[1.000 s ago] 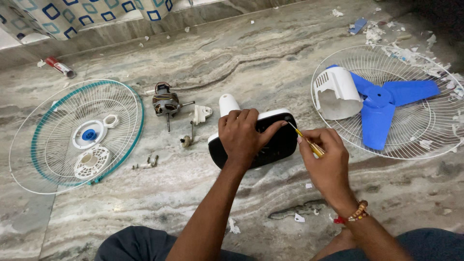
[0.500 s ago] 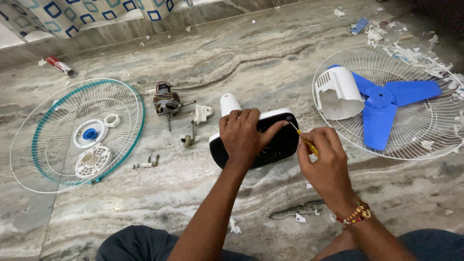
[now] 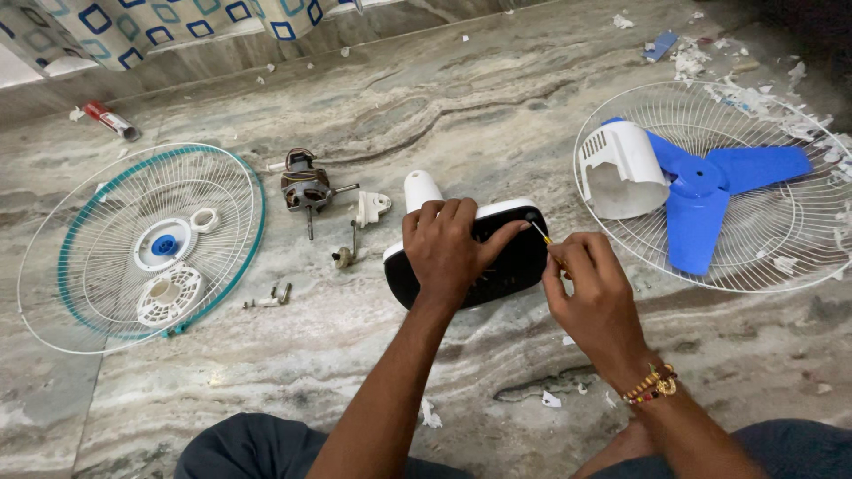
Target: The person uses a screwdriver to tighten screws on the back panel of a disassembled fan base. They rotate the base to access different screw locations and continue securing the panel.
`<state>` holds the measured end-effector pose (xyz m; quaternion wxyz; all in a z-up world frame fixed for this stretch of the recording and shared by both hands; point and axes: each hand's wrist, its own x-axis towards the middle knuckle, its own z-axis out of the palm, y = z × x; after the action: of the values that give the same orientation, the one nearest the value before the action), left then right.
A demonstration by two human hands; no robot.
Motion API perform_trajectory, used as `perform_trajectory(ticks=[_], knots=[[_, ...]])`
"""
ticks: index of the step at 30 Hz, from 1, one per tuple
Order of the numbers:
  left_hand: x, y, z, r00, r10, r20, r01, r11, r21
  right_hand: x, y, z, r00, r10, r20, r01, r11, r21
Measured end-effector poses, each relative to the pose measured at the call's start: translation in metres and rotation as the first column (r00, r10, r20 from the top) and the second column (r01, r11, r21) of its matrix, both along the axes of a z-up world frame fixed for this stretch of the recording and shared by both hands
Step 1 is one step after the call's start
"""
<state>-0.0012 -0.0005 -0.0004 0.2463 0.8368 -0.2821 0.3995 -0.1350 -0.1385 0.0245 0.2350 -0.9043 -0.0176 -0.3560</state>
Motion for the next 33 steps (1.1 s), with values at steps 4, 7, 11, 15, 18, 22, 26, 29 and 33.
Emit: perform_trajectory(ticks=[4, 7, 11, 15, 18, 22, 26, 29, 33], knots=[[-0.001, 0.001, 0.002, 1.000, -0.021, -0.018, 0.020, 0.999, -0.026, 0.000, -0.002, -0.001, 1.000, 0.006, 0.029, -0.002, 0.987, -0.159], [-0.002, 0.002, 0.004, 0.999, -0.027, -0.044, 0.027, 0.999, -0.021, -0.001, -0.001, 0.000, 1.000, 0.000, 0.022, 0.004, 0.982, -0.189], [-0.002, 0.003, 0.004, 0.997, -0.030, -0.067, 0.029, 0.999, -0.016, -0.002, 0.000, -0.001, 1.000, 0.000, -0.004, -0.001, 0.991, -0.132], [-0.001, 0.002, 0.004, 0.999, -0.046, -0.026, 0.045, 0.998, -0.047, -0.002, -0.002, -0.007, 0.998, -0.010, -0.055, 0.010, 1.000, 0.014], [0.000, 0.001, 0.003, 0.998, -0.047, -0.035, 0.045, 0.998, -0.042, 0.006, 0.002, -0.018, 0.995, -0.095, 0.027, 0.087, 0.969, 0.231], [0.001, 0.001, 0.002, 0.995, -0.070, -0.068, 0.068, 0.997, -0.039, 0.009, 0.002, -0.032, 0.989, -0.144, 0.015, 0.123, 0.890, 0.440], [0.003, 0.000, 0.001, 0.998, -0.051, -0.047, 0.051, 0.999, -0.016, 0.013, 0.003, -0.042, 0.987, -0.142, -0.068, 0.151, 0.716, 0.682], [0.003, -0.003, 0.001, 0.998, -0.051, -0.048, 0.050, 0.999, -0.013, 0.016, -0.001, -0.048, 0.991, -0.075, -0.109, 0.132, 0.490, 0.862], [0.000, -0.004, 0.000, 0.998, -0.052, -0.030, 0.051, 0.998, -0.024, 0.021, -0.016, -0.056, 0.998, 0.062, -0.019, 0.020, -0.024, 1.000]])
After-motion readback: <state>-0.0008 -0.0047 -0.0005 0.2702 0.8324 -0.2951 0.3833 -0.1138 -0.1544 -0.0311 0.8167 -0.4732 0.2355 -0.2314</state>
